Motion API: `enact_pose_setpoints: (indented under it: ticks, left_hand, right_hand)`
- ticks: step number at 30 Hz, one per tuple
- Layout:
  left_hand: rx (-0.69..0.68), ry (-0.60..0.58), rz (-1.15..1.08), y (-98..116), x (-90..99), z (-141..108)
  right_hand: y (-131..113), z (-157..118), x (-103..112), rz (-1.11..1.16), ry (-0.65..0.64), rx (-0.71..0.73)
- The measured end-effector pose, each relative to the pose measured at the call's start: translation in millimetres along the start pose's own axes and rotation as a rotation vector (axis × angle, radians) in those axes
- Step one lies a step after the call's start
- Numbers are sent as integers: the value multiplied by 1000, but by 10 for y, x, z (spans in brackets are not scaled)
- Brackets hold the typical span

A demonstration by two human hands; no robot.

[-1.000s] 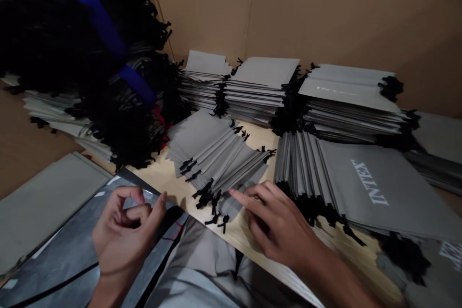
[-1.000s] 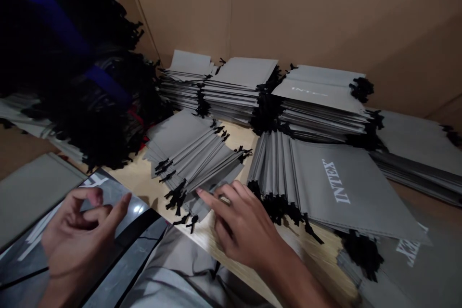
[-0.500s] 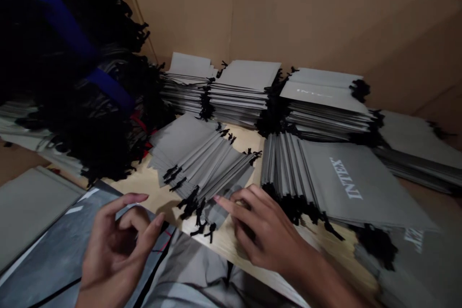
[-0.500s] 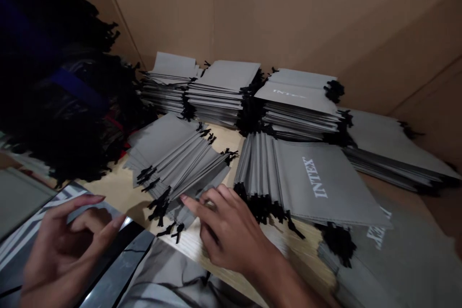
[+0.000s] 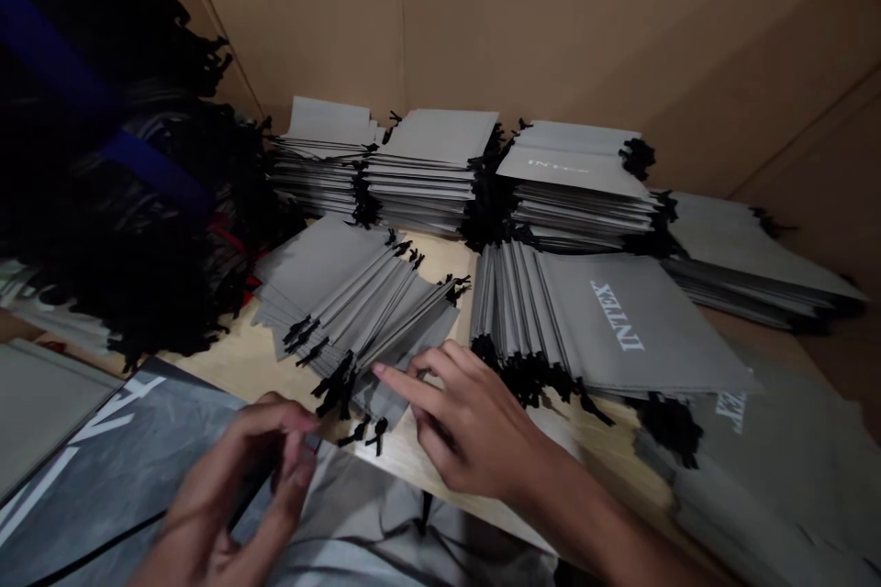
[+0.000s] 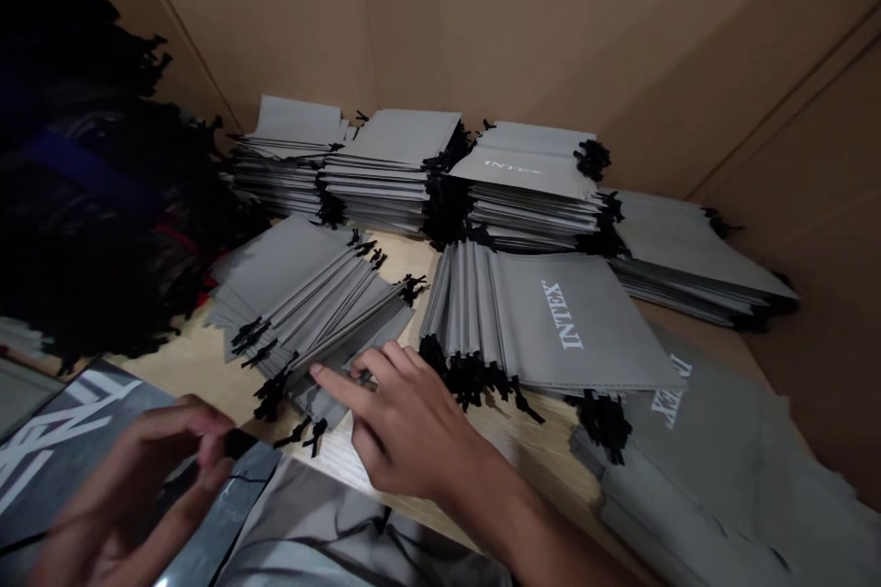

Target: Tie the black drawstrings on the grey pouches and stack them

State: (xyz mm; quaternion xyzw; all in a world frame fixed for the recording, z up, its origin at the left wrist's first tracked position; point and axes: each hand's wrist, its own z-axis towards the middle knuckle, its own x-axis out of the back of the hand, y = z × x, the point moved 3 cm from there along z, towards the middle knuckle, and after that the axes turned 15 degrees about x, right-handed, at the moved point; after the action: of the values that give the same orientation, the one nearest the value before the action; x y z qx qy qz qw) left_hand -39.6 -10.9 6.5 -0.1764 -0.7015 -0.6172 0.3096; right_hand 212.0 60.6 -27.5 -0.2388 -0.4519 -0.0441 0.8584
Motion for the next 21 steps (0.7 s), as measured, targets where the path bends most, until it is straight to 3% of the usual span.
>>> enact_pose_setpoints:
  ticks: [4,6,12,16,21]
  left_hand:
    - [-216,-226,226,63,-54,69]
    - [-251,-277,311,12,-90,105]
    - [-262,-251,355,-192,-199,174]
    - [-256,-279,239,-161,-213,190]
    - [-59,-316,125,-56,-203,212]
  right_hand:
    - [-22,26,21,1,-67,-32]
    - [-34,32,32,11,-75,-33]
    - [-42,41,38,15,-102,-53]
    - [-34,42,31,21,-97,-49]
    - [-45,38,35,34,-86,-58]
